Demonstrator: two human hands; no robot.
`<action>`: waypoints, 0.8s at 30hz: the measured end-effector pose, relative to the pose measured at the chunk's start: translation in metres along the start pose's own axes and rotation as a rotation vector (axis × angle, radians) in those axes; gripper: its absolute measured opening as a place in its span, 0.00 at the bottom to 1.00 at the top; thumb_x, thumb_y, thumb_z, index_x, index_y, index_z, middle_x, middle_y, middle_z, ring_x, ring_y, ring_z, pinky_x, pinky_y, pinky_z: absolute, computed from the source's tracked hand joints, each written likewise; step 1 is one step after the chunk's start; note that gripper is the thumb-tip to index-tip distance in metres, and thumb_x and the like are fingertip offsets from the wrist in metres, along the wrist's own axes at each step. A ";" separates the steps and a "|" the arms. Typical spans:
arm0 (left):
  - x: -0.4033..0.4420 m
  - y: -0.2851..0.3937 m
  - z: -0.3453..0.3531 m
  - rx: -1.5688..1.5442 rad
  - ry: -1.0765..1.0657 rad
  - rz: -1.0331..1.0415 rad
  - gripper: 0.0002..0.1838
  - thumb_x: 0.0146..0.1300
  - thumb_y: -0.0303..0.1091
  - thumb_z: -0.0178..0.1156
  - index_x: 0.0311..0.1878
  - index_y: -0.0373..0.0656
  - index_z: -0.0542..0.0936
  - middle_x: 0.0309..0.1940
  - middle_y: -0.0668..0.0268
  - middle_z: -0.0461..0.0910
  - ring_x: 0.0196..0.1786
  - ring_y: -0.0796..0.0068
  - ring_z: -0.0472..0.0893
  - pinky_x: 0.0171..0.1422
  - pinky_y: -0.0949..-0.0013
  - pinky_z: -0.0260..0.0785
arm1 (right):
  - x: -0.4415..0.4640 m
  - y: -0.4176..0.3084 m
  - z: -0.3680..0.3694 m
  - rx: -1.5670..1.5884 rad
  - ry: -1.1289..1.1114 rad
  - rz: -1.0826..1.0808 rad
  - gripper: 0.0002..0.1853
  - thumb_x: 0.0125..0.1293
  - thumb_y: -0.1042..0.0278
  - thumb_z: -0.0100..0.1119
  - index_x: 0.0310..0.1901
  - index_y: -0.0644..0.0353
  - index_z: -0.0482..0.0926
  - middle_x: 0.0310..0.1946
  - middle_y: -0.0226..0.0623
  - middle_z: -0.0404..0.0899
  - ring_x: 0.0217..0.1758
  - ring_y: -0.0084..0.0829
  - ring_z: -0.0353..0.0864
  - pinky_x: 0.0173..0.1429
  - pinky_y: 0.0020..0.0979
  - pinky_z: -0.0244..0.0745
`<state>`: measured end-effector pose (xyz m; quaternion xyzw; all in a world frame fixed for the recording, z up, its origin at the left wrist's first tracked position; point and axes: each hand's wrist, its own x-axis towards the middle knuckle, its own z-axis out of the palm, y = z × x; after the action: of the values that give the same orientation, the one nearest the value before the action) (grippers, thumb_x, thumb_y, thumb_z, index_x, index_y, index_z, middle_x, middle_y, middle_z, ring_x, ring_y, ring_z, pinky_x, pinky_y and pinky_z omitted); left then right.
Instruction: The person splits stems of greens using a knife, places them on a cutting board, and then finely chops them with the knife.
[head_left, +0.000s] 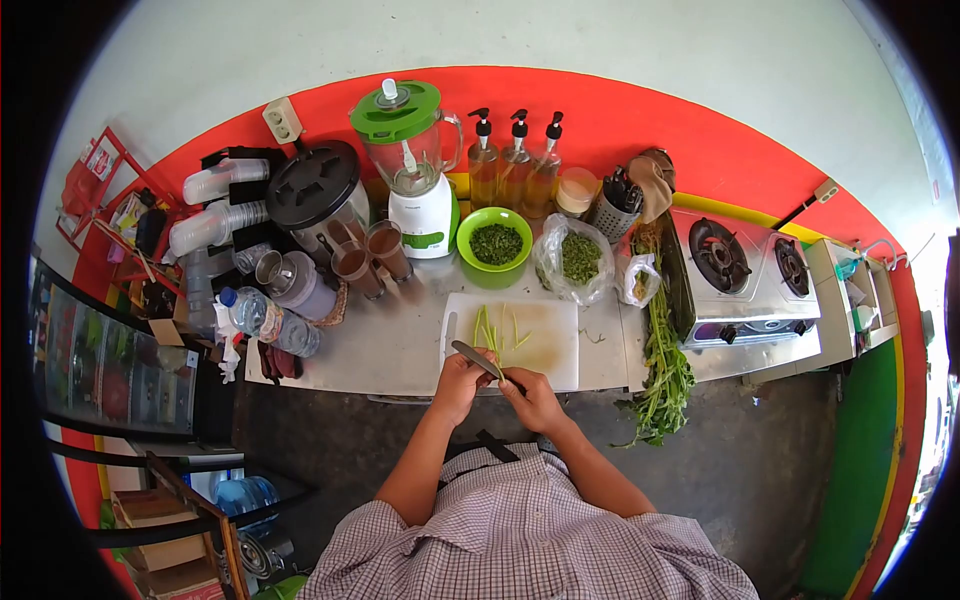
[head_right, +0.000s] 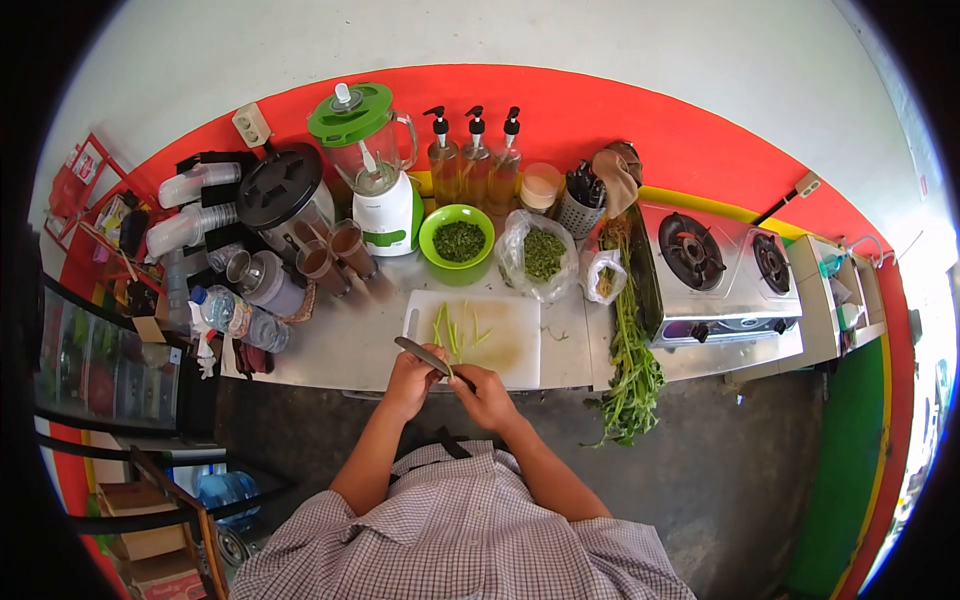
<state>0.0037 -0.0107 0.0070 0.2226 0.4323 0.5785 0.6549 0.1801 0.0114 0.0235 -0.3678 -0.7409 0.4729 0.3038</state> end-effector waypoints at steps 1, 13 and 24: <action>0.000 0.001 -0.001 0.030 0.013 -0.002 0.02 0.69 0.28 0.62 0.39 0.41 0.81 0.32 0.72 0.79 0.31 0.82 0.75 0.36 0.77 0.65 | 0.000 0.000 0.000 0.016 -0.010 0.015 0.13 0.74 0.67 0.58 0.48 0.70 0.81 0.32 0.49 0.80 0.31 0.43 0.78 0.39 0.40 0.73; -0.006 0.012 0.012 0.168 -0.005 -0.058 0.08 0.69 0.26 0.61 0.48 0.37 0.87 0.32 0.73 0.83 0.32 0.86 0.73 0.36 0.78 0.63 | 0.000 0.005 -0.004 0.060 0.045 -0.007 0.12 0.71 0.71 0.51 0.46 0.71 0.79 0.31 0.49 0.78 0.33 0.44 0.76 0.41 0.39 0.73; -0.009 -0.006 0.022 0.107 0.012 0.046 0.12 0.71 0.26 0.60 0.54 0.36 0.85 0.37 0.72 0.84 0.36 0.85 0.76 0.43 0.77 0.68 | 0.000 0.006 -0.002 0.006 0.170 -0.055 0.11 0.72 0.70 0.52 0.46 0.70 0.77 0.34 0.49 0.78 0.35 0.45 0.77 0.42 0.39 0.73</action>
<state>0.0262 -0.0163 0.0166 0.2638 0.4611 0.5708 0.6261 0.1831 0.0141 0.0192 -0.3851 -0.7208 0.4334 0.3797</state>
